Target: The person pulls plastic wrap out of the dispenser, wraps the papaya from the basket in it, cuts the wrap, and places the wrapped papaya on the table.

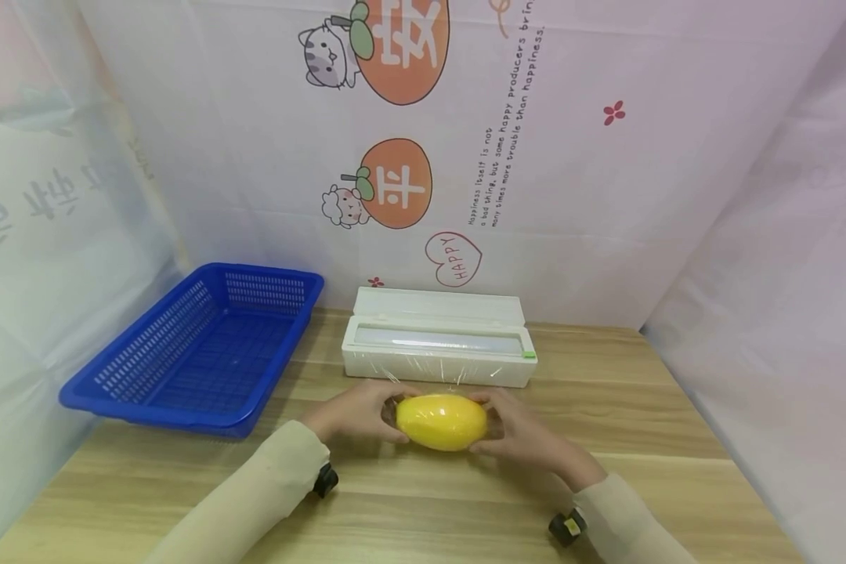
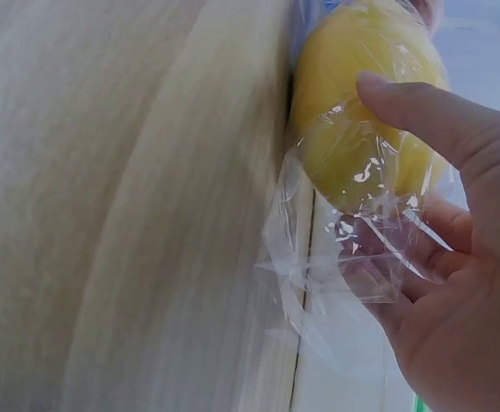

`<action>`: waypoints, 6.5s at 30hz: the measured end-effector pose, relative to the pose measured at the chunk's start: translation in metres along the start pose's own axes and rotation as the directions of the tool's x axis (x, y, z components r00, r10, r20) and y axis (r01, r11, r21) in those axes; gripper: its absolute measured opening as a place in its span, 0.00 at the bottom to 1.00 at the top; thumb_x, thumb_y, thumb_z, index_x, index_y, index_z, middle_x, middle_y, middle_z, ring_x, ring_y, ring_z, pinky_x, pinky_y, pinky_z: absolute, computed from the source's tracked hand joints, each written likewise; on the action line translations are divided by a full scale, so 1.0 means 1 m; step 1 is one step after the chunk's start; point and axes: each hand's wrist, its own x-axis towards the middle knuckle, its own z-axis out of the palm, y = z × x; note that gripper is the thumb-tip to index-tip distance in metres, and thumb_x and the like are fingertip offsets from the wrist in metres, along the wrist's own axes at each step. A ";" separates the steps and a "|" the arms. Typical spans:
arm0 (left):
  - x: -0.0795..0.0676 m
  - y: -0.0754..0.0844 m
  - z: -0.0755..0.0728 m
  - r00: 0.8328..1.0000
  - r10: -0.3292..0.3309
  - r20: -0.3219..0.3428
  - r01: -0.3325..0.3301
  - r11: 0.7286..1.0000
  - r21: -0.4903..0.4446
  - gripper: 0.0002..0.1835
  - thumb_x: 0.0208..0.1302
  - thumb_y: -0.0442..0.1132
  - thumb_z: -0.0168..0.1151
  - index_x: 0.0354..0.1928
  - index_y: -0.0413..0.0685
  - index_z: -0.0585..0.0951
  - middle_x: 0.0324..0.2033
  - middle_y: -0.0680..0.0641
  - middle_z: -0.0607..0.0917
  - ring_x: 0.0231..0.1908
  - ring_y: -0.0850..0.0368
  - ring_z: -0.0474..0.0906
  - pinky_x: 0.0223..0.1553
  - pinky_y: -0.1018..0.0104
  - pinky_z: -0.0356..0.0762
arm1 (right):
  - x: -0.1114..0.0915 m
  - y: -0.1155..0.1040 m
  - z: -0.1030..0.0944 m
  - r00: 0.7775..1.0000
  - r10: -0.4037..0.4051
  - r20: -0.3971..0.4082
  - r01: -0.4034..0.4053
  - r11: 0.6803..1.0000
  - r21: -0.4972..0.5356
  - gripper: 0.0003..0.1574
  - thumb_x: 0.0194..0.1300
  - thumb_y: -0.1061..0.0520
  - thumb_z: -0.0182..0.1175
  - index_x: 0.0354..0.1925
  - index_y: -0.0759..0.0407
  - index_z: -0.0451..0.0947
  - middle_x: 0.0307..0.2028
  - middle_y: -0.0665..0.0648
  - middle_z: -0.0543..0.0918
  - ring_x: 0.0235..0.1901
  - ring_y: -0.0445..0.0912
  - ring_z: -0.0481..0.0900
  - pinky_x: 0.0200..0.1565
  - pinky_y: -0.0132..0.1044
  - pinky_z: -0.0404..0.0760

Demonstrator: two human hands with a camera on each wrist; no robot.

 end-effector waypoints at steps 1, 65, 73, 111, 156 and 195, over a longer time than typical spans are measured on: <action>0.000 0.000 0.000 1.000 0.000 -0.007 0.001 1.000 0.017 0.37 0.50 0.46 0.81 0.65 0.55 0.77 0.47 0.59 0.82 0.43 0.65 0.79 0.48 0.67 0.79 | 0.000 0.000 0.000 1.000 -0.004 0.000 0.004 1.000 -0.002 0.47 0.53 0.46 0.77 0.66 0.55 0.69 0.60 0.52 0.74 0.56 0.49 0.74 0.59 0.52 0.75; 0.013 -0.037 -0.005 0.983 -0.166 -0.074 0.149 0.969 -0.200 0.31 0.67 0.56 0.65 0.67 0.51 0.74 0.54 0.53 0.82 0.54 0.56 0.76 0.58 0.52 0.74 | 0.033 0.023 -0.016 0.990 0.129 0.048 -0.137 0.965 0.223 0.34 0.71 0.44 0.62 0.67 0.58 0.70 0.62 0.59 0.76 0.61 0.59 0.73 0.62 0.59 0.71; 0.019 -0.049 -0.008 0.990 -0.136 -0.047 0.124 0.971 -0.203 0.30 0.69 0.56 0.63 0.68 0.51 0.73 0.53 0.53 0.83 0.52 0.57 0.77 0.58 0.52 0.74 | 0.035 0.025 -0.014 0.988 0.156 0.013 -0.156 0.965 0.209 0.31 0.71 0.43 0.61 0.65 0.55 0.73 0.58 0.56 0.80 0.57 0.54 0.77 0.60 0.56 0.73; 0.014 -0.032 -0.017 0.986 -0.066 -0.151 0.043 0.988 -0.148 0.30 0.60 0.48 0.74 0.63 0.51 0.77 0.53 0.53 0.83 0.52 0.57 0.79 0.55 0.59 0.78 | 0.033 0.024 -0.013 0.984 0.176 -0.011 -0.170 0.964 0.203 0.36 0.68 0.40 0.64 0.67 0.54 0.72 0.62 0.58 0.76 0.55 0.52 0.78 0.57 0.53 0.76; 0.009 -0.023 -0.029 0.960 -0.053 -0.275 0.033 0.996 -0.078 0.25 0.60 0.48 0.74 0.56 0.46 0.81 0.51 0.49 0.83 0.46 0.54 0.80 0.48 0.59 0.81 | 0.033 0.060 -0.060 0.902 0.260 -0.345 -0.229 0.965 0.128 0.44 0.70 0.37 0.60 0.74 0.57 0.62 0.73 0.67 0.61 0.68 0.68 0.62 0.62 0.67 0.67; 0.178 0.110 0.028 0.983 -0.002 -0.182 0.016 0.997 0.075 0.17 0.65 0.38 0.67 0.55 0.45 0.84 0.48 0.49 0.87 0.47 0.61 0.80 0.48 0.75 0.75 | 0.021 0.092 -0.055 0.919 0.347 -0.188 -0.276 0.905 0.324 0.45 0.72 0.39 0.58 0.78 0.48 0.54 0.69 0.70 0.67 0.66 0.64 0.68 0.65 0.63 0.64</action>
